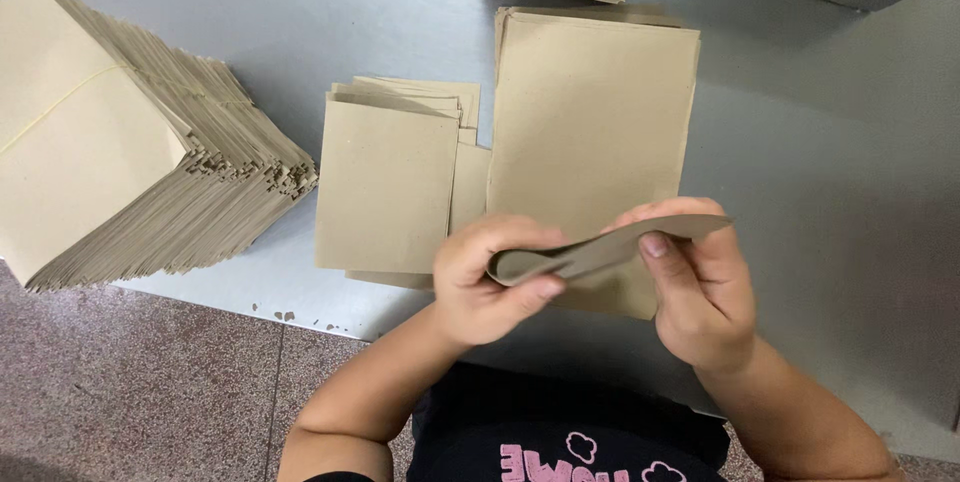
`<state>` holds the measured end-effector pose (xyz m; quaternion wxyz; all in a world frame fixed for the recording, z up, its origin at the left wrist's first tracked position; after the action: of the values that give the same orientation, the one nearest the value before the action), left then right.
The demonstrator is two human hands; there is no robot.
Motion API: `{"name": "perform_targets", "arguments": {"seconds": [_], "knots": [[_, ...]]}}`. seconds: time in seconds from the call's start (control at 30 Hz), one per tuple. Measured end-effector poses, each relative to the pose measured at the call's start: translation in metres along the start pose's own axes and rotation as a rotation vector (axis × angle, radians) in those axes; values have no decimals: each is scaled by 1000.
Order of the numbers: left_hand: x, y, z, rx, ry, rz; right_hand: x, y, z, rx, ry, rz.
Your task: The person takes kraft paper sheets from a stack on the table, folds each sheet in half by hand, presses the crease flat, and places the folded sheet onto a growing pile of folded sheets, repeating the cycle.
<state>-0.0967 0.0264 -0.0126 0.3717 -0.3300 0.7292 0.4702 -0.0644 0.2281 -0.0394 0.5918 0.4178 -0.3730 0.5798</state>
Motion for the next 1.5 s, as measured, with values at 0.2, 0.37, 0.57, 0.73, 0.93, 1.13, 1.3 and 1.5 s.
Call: {"name": "perform_targets", "arguments": {"seconds": [0.2,0.37,0.57,0.73,0.93,1.13,1.3,1.5], "knots": [[29,-10,-5,-103,-402,-536,3,16,7,-4,31,141],[6,8,6,212,174,-423,56,30,48,140,-879,-345],[-35,8,16,374,374,-106,62,35,63,310,-848,-396],[-28,-25,-11,459,354,-79,60,29,23,103,-827,-415],[34,-49,-126,73,263,-774,27,30,41,286,-918,-269],[63,-70,-172,400,1563,-946,3,20,88,659,-1178,-204],[68,-46,-148,109,1228,-609,-2,15,82,656,-1155,-155],[85,-43,-96,190,994,-498,-12,18,72,660,-1119,-117]]}}
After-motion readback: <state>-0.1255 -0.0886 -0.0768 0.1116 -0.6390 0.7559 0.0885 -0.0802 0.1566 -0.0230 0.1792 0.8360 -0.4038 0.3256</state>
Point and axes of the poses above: each hand's wrist, its own y-axis towards the middle knuckle, its own z-axis out of the palm, x = y × z, the point moved 9 cm from there along y, towards the middle knuckle, and after that the axes turned 13 degrees about y, right-handed, at the moved point
